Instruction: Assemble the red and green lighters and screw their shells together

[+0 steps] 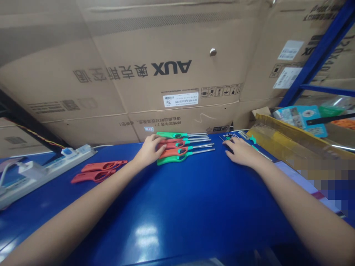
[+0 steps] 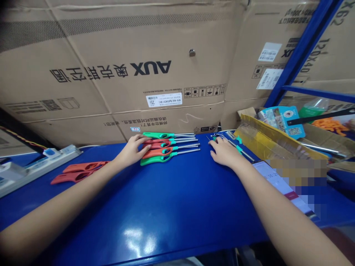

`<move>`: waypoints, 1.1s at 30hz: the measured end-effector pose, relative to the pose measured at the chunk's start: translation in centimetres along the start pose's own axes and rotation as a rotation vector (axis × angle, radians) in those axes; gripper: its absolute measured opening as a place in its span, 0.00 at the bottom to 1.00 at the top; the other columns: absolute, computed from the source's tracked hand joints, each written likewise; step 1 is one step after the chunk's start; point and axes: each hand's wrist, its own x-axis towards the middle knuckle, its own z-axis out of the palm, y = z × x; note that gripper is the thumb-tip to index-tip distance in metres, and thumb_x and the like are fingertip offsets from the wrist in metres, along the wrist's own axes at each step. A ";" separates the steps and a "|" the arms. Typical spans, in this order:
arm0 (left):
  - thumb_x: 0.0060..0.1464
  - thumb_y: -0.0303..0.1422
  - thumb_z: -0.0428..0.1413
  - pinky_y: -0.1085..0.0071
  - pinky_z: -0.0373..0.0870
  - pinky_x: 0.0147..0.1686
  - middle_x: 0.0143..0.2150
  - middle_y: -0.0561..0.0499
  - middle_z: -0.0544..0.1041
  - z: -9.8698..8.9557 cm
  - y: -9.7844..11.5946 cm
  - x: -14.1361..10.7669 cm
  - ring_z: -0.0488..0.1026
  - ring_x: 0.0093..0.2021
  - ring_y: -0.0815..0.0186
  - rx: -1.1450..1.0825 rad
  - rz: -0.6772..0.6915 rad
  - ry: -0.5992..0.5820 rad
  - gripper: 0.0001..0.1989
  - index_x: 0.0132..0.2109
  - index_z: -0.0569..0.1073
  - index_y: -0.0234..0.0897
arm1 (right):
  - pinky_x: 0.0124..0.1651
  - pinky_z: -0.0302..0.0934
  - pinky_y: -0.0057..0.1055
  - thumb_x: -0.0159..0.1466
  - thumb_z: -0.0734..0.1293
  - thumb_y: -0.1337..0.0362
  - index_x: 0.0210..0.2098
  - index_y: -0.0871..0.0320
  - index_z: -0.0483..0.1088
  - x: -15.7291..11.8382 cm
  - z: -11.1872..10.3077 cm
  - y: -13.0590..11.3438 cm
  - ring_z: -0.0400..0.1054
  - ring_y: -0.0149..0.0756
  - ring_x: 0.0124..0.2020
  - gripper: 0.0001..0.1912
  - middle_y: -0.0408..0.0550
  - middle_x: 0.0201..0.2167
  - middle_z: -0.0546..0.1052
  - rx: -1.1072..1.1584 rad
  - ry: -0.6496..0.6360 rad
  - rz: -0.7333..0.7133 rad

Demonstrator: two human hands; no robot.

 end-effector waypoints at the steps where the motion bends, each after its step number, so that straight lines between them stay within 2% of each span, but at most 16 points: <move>1: 0.65 0.38 0.51 0.50 0.67 0.60 0.52 0.40 0.74 -0.2 0.3 -0.1 0.70 0.56 0.51 0.001 0.005 0.004 0.16 0.53 0.76 0.35 | 0.57 0.64 0.50 0.66 0.61 0.61 0.59 0.61 0.71 0.0 0.0 0.0 0.66 0.59 0.56 0.24 0.64 0.55 0.71 0.006 0.018 -0.002; 5: 0.66 0.39 0.50 0.51 0.68 0.60 0.54 0.40 0.74 -1.0 2.1 -1.1 0.70 0.57 0.52 -0.002 0.033 0.015 0.17 0.55 0.75 0.37 | 0.58 0.63 0.52 0.64 0.63 0.61 0.55 0.60 0.73 0.1 -0.1 -0.3 0.64 0.60 0.58 0.21 0.64 0.58 0.70 0.051 0.127 -0.019; 8: 0.67 0.39 0.50 0.53 0.68 0.60 0.55 0.43 0.74 -2.1 3.6 -2.6 0.70 0.57 0.55 -0.009 0.066 0.004 0.15 0.53 0.76 0.40 | 0.58 0.63 0.49 0.68 0.61 0.59 0.47 0.57 0.76 0.2 -0.7 -0.8 0.65 0.55 0.58 0.16 0.59 0.56 0.73 0.122 0.223 -0.053; 13: 0.65 0.42 0.53 0.57 0.71 0.53 0.48 0.46 0.79 -4.7 4.6 -5.5 0.74 0.50 0.56 0.004 0.082 -0.065 0.16 0.34 0.79 0.41 | 0.53 0.65 0.41 0.70 0.59 0.55 0.31 0.54 0.72 -0.1 -1.6 -2.7 0.71 0.45 0.47 0.17 0.52 0.41 0.79 0.260 0.310 -0.136; 15: 0.65 0.45 0.51 0.58 0.72 0.51 0.45 0.46 0.80 -5.9 3.9 -6.4 0.75 0.48 0.56 0.027 0.048 -0.082 0.20 0.29 0.77 0.40 | 0.47 0.65 0.37 0.70 0.60 0.52 0.25 0.54 0.68 -0.4 -1.7 -3.7 0.72 0.43 0.41 0.21 0.51 0.35 0.78 0.302 0.315 -0.155; 17: 0.66 0.48 0.48 0.61 0.72 0.50 0.42 0.47 0.81 -6.9 2.5 -6.9 0.76 0.46 0.58 0.127 -0.070 -0.111 0.25 0.26 0.75 0.41 | 0.38 0.63 0.34 0.71 0.59 0.50 0.22 0.54 0.65 -0.9 -1.7 -4.7 0.71 0.39 0.33 0.24 0.48 0.29 0.76 0.336 0.295 -0.165; 20: 0.63 0.48 0.49 0.58 0.72 0.49 0.40 0.44 0.81 -8.5 -0.6 -7.3 0.76 0.43 0.54 0.215 -0.166 -0.121 0.23 0.28 0.76 0.40 | 0.29 0.58 0.31 0.71 0.58 0.50 0.28 0.54 0.70 -1.3 -1.4 -5.6 0.69 0.35 0.25 0.21 0.43 0.23 0.75 0.373 0.222 -0.197; 22: 0.62 0.47 0.49 0.57 0.71 0.52 0.41 0.42 0.80 -9.6 -2.9 -7.5 0.76 0.45 0.53 0.263 -0.208 -0.149 0.22 0.27 0.75 0.39 | 0.29 0.58 0.30 0.71 0.60 0.52 0.35 0.53 0.74 -1.4 -1.1 -5.9 0.70 0.35 0.25 0.17 0.42 0.25 0.78 0.385 0.158 -0.251; 26: 0.56 0.45 0.54 0.53 0.70 0.49 0.40 0.39 0.78 -11.7 -5.9 -8.1 0.75 0.42 0.50 0.369 -0.312 -0.185 0.17 0.38 0.77 0.35 | 0.36 0.63 0.32 0.70 0.60 0.53 0.40 0.52 0.77 -1.1 -0.3 -5.7 0.75 0.38 0.32 0.16 0.45 0.34 0.82 0.386 0.063 -0.354; 30: 0.49 0.45 0.61 0.60 0.71 0.43 0.36 0.44 0.78 -12.5 -6.5 -8.6 0.73 0.38 0.54 0.380 -0.344 -0.301 0.16 0.37 0.79 0.37 | 0.38 0.65 0.33 0.70 0.59 0.53 0.41 0.53 0.77 -1.0 -0.2 -5.4 0.77 0.39 0.35 0.17 0.46 0.37 0.83 0.384 0.043 -0.361; 33: 0.45 0.42 0.64 0.64 0.68 0.37 0.33 0.46 0.77 -12.1 -6.4 -8.7 0.72 0.34 0.56 0.373 -0.381 -0.323 0.14 0.36 0.79 0.37 | 0.37 0.66 0.33 0.70 0.59 0.54 0.41 0.52 0.77 -1.1 -0.5 -5.4 0.77 0.39 0.34 0.17 0.45 0.37 0.84 0.372 0.053 -0.361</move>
